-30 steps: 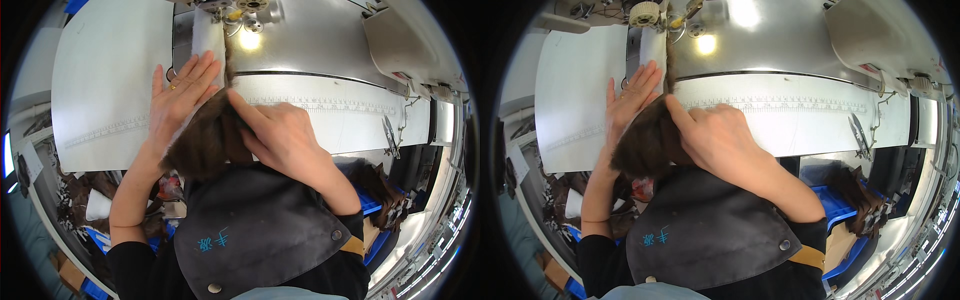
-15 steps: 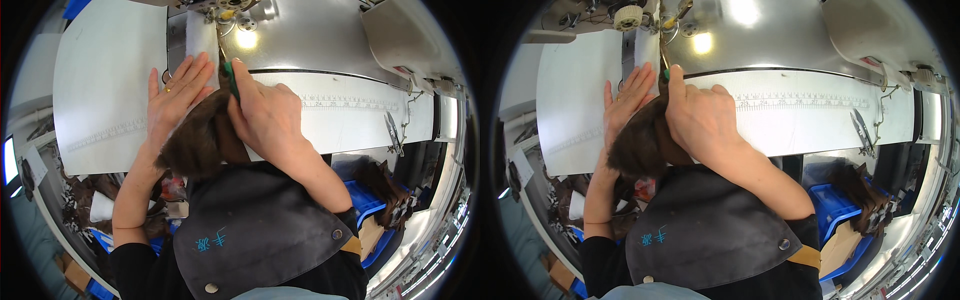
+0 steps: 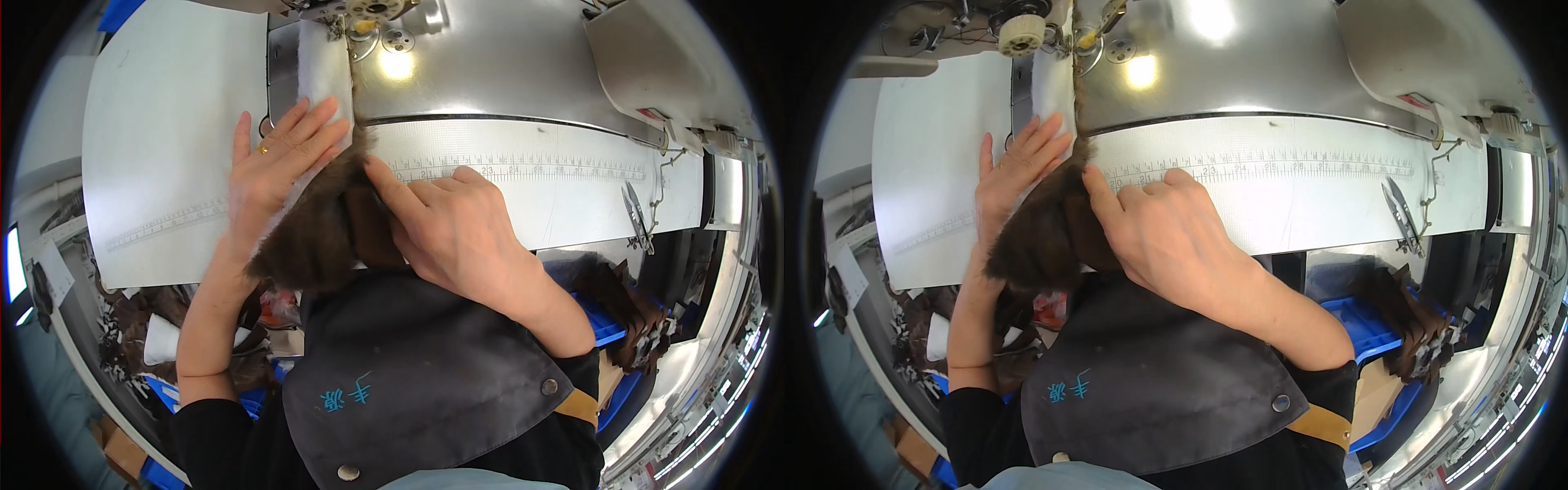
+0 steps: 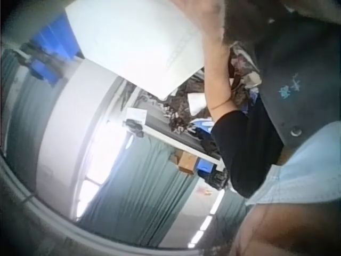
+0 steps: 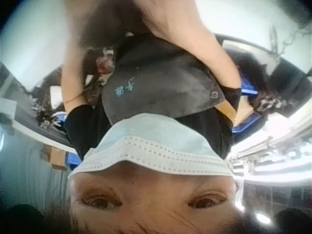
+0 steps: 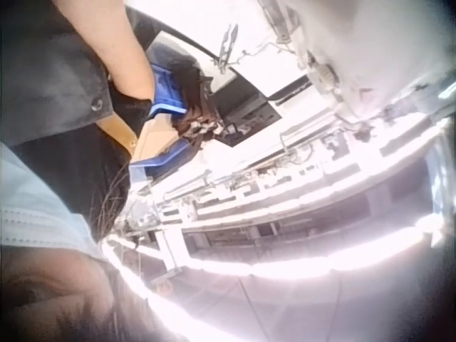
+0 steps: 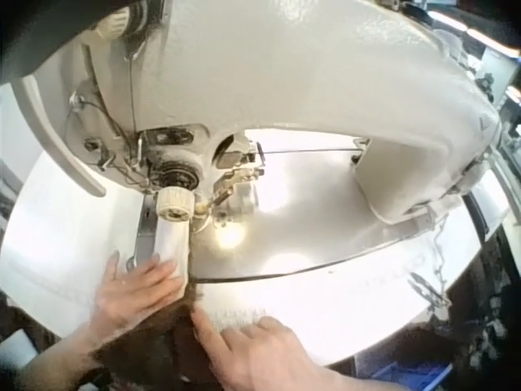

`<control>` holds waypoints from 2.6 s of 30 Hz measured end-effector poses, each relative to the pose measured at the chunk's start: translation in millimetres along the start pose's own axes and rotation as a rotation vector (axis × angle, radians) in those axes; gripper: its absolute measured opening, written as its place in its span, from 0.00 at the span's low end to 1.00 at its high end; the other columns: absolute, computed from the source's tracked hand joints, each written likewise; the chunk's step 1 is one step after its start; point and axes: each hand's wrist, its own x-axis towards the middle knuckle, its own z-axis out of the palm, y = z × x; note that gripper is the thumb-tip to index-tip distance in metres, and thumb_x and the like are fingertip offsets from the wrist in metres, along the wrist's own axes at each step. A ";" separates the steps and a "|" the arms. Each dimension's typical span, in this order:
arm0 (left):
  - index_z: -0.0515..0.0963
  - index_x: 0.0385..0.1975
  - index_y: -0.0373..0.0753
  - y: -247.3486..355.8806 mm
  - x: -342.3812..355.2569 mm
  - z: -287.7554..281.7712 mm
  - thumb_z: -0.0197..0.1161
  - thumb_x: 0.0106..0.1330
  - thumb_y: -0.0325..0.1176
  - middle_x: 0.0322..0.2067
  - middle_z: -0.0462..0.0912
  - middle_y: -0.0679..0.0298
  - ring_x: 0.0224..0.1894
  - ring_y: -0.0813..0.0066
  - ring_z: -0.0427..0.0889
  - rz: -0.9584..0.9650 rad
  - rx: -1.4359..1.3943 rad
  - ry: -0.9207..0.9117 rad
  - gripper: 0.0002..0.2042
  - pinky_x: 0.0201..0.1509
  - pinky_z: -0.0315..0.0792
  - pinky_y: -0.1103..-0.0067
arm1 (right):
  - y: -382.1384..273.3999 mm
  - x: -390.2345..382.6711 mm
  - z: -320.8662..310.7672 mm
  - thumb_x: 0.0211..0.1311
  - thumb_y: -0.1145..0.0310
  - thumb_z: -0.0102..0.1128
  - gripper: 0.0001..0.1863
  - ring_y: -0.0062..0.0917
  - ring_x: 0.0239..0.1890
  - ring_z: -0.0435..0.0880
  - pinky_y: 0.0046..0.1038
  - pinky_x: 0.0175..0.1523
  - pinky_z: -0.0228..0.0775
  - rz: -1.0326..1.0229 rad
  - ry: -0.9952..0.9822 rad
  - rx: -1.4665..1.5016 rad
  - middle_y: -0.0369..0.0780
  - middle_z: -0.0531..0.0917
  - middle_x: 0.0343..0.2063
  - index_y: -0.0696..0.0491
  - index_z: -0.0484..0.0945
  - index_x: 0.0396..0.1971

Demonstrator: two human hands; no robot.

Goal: Sewing a fur trim onto a leather strap using a sewing machine and a tucking tool.

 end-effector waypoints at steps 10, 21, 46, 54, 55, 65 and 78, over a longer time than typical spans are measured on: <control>0.77 0.50 0.48 -8.9 17.4 5.6 0.59 0.60 0.32 0.53 0.78 0.66 0.59 0.66 0.74 -0.001 -0.033 0.025 0.17 0.67 0.47 0.59 | 16.5 20.7 -4.1 0.44 0.72 0.60 0.27 0.30 0.17 0.76 0.30 0.29 0.65 -0.012 0.030 -0.030 0.37 0.76 0.15 0.61 0.75 0.49; 0.78 0.51 0.46 -28.3 29.8 4.9 0.56 0.64 0.34 0.50 0.79 0.63 0.57 0.67 0.75 0.027 -0.114 0.101 0.16 0.63 0.61 0.68 | 18.6 -1.9 -24.1 0.51 0.76 0.55 0.12 0.31 0.25 0.81 0.29 0.31 0.70 0.373 0.063 0.300 0.43 0.80 0.22 0.59 0.74 0.38; 0.78 0.41 0.29 43.1 -21.5 -17.8 0.61 0.65 0.33 0.33 0.80 0.70 0.32 0.89 0.73 -0.727 -1.186 -0.078 0.12 0.37 0.69 0.86 | -54.1 -10.5 51.4 0.49 0.73 0.68 0.10 0.34 0.23 0.79 0.29 0.27 0.70 0.004 0.301 0.333 0.40 0.77 0.21 0.55 0.74 0.27; 0.79 0.35 0.31 43.0 0.4 -75.1 0.62 0.64 0.34 0.24 0.79 0.69 0.23 0.85 0.76 -0.791 -1.019 -0.277 0.11 0.27 0.71 0.86 | -2.7 4.1 -11.3 0.60 0.61 0.59 0.14 0.12 0.17 0.69 0.18 0.24 0.61 0.464 0.262 1.053 0.35 0.82 0.23 0.59 0.80 0.31; 0.79 0.35 0.31 44.5 3.7 -78.9 0.62 0.64 0.34 0.24 0.79 0.69 0.23 0.85 0.76 -0.787 -1.015 -0.280 0.11 0.27 0.71 0.86 | 7.4 14.6 -8.9 0.60 0.61 0.59 0.14 0.12 0.16 0.67 0.17 0.22 0.59 0.512 0.215 1.164 0.35 0.81 0.22 0.59 0.80 0.29; 0.76 0.26 0.37 55.1 7.0 -80.2 0.58 0.67 0.40 0.19 0.71 0.76 0.22 0.90 0.67 -0.799 -0.967 -0.318 0.13 0.25 0.60 0.87 | 10.6 69.2 5.8 0.59 0.62 0.60 0.11 0.13 0.15 0.67 0.18 0.21 0.58 0.769 -0.105 1.527 0.32 0.74 0.18 0.55 0.77 0.26; 0.71 0.23 0.36 58.9 -32.6 -54.9 0.58 0.46 0.21 0.32 0.80 0.56 0.30 0.62 0.81 0.164 0.395 -0.238 0.05 0.35 0.74 0.73 | -39.9 32.8 14.7 0.54 0.79 0.44 0.08 0.19 0.15 0.69 0.23 0.19 0.60 0.903 -0.130 1.407 0.38 0.75 0.15 0.60 0.73 0.21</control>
